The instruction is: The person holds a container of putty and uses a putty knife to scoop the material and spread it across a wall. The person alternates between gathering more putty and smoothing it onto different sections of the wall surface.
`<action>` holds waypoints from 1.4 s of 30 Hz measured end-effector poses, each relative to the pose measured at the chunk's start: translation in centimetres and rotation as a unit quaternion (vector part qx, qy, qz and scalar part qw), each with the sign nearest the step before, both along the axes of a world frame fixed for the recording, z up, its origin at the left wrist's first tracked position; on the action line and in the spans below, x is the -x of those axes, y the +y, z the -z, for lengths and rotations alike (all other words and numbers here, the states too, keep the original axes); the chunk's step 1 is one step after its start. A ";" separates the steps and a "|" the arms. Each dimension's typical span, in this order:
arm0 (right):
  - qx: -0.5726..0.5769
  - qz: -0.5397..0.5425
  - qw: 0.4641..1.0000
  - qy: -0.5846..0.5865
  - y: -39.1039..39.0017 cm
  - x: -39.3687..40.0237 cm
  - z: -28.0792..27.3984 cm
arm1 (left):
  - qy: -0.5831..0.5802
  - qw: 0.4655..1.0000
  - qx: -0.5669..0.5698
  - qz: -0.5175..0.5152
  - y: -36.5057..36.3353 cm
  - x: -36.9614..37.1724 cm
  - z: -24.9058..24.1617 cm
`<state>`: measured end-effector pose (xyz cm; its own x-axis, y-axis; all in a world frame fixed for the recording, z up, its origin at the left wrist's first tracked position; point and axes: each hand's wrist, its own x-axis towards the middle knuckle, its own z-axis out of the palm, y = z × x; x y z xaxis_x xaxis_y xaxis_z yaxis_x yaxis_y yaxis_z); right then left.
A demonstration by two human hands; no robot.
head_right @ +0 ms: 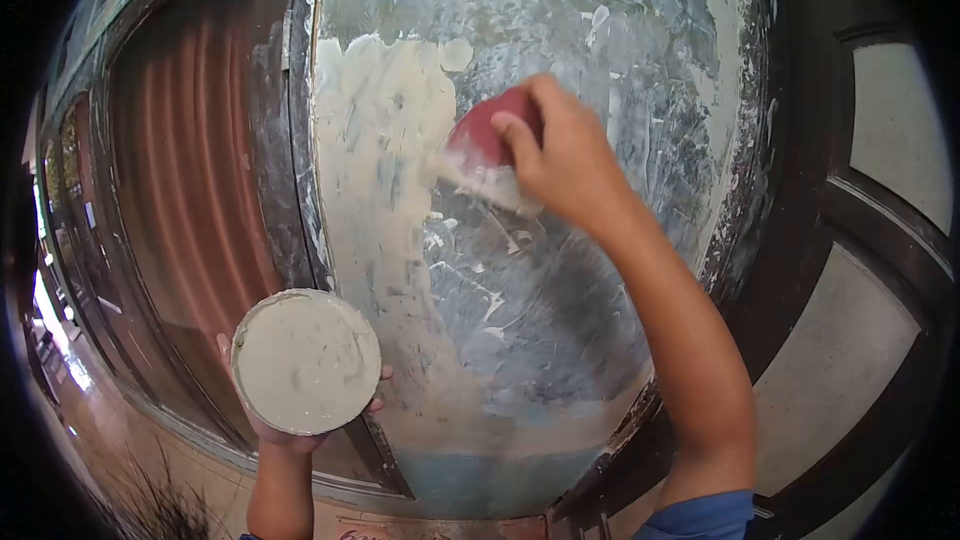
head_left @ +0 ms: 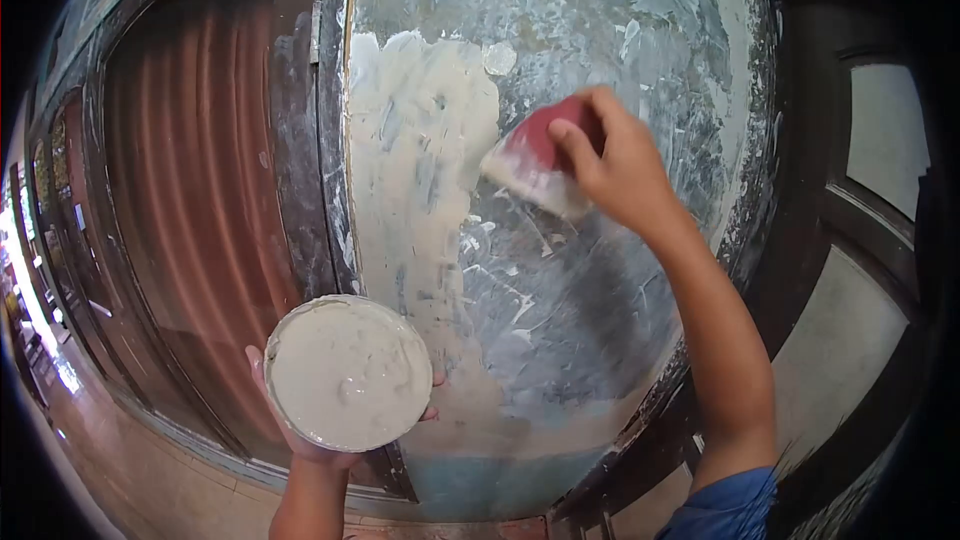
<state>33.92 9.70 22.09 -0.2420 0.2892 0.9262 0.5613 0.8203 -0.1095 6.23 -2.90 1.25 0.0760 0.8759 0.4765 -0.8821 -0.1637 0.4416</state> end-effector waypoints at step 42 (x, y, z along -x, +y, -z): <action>-0.148 0.188 0.970 0.045 8.3 2.9 -6.5 | -0.018 0.999 -0.028 -0.033 -0.5 4.4 1.6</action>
<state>31.04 17.97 28.63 -0.0852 0.0603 0.9945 0.8259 0.5626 0.0366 1.88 -3.36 -0.38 0.0013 0.8501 0.5267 -0.8837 -0.2456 0.3985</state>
